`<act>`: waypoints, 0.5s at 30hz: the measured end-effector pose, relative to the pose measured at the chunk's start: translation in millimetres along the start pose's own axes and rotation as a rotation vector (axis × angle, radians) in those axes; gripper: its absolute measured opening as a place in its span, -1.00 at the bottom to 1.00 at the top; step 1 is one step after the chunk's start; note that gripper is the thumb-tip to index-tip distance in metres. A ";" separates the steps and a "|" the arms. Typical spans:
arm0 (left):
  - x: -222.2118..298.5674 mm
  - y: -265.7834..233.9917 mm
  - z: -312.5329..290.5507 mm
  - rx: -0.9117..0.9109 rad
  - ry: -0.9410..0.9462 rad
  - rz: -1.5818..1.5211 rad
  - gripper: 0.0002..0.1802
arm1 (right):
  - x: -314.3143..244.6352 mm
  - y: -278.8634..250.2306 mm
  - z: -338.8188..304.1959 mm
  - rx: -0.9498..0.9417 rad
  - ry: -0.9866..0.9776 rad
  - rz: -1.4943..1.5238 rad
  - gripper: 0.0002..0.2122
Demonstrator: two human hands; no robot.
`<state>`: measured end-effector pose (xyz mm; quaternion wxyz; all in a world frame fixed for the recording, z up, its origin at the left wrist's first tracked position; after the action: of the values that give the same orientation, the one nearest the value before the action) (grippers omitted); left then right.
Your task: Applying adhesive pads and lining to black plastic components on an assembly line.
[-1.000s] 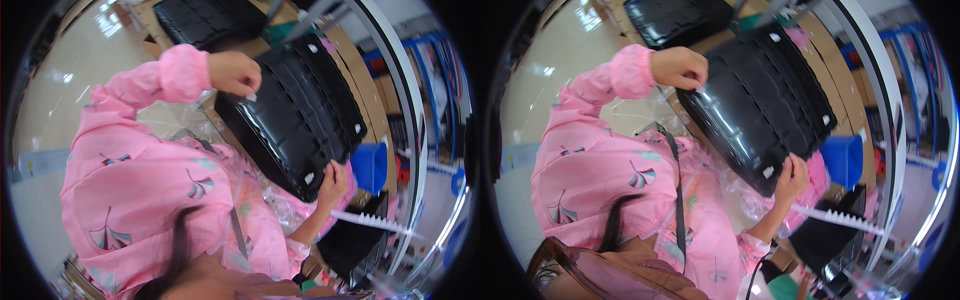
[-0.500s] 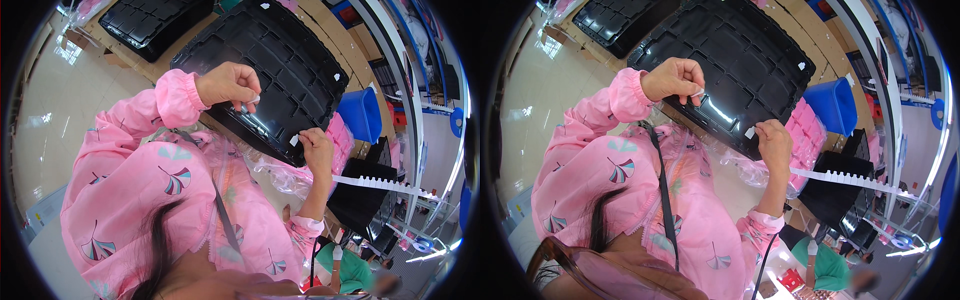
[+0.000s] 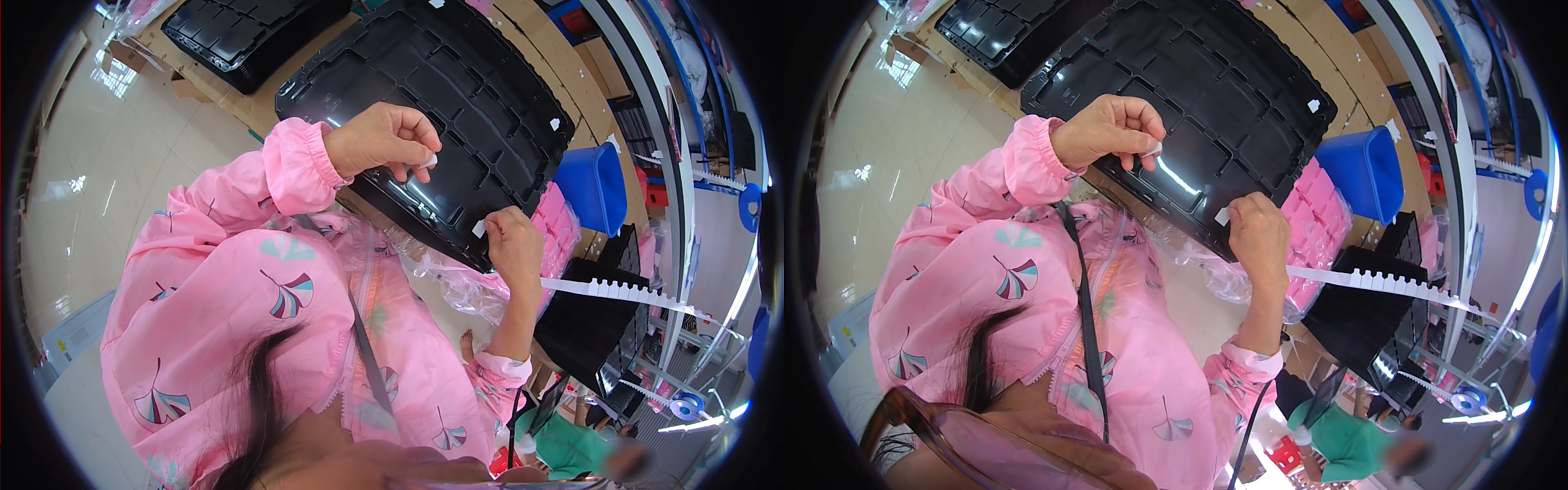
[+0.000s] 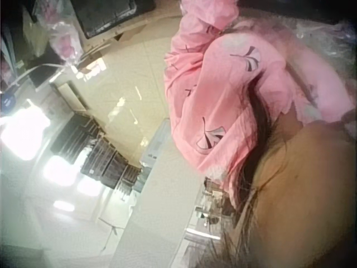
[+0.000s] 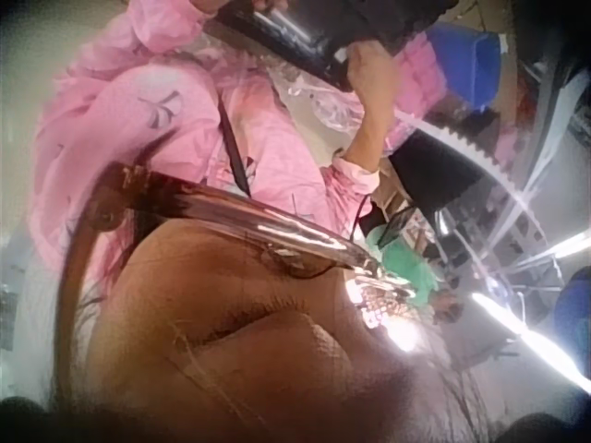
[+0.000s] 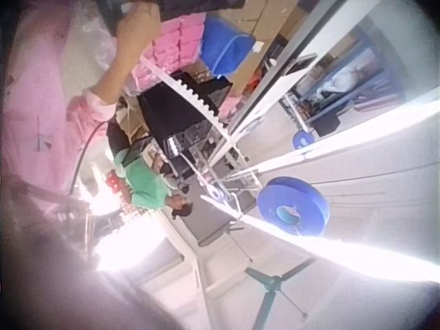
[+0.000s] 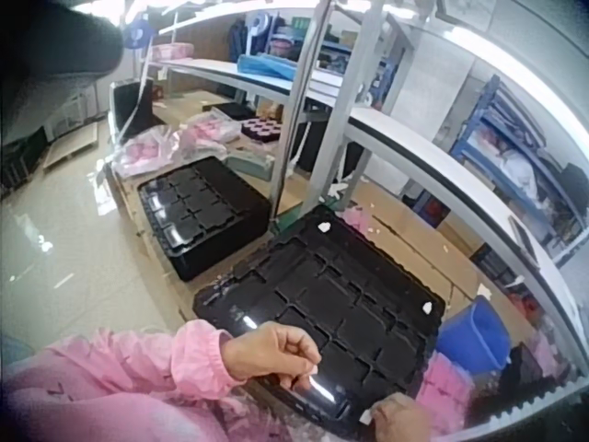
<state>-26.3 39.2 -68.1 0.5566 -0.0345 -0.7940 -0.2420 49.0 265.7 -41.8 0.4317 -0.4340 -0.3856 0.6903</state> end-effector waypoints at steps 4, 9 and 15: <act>-1.0 -1.4 -0.3 0.024 0.018 -0.027 -0.87 | -3.4 2.3 -5.5 0.056 -0.078 -0.007 -0.97; -1.0 -1.3 -1.8 0.020 0.036 -0.020 -0.86 | -5.1 2.2 -11.2 0.124 -0.128 -0.013 -0.96; -1.4 -1.3 -1.8 0.011 0.045 -0.015 -0.87 | -6.2 2.4 -15.9 0.150 -0.161 -0.014 -0.94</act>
<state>-24.6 37.6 -69.4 0.5726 -0.0201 -0.7829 -0.2425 64.8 261.7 -47.5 0.4357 -0.3409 -0.3691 0.7468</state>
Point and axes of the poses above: each hand's wrist, its own z-axis towards the middle knuckle, its own y-axis out of the palm, x = y × z, the point moved 3 cm from there along z, towards the middle knuckle, and after that the axes turned 15 degrees about x, right-handed, at the moved point
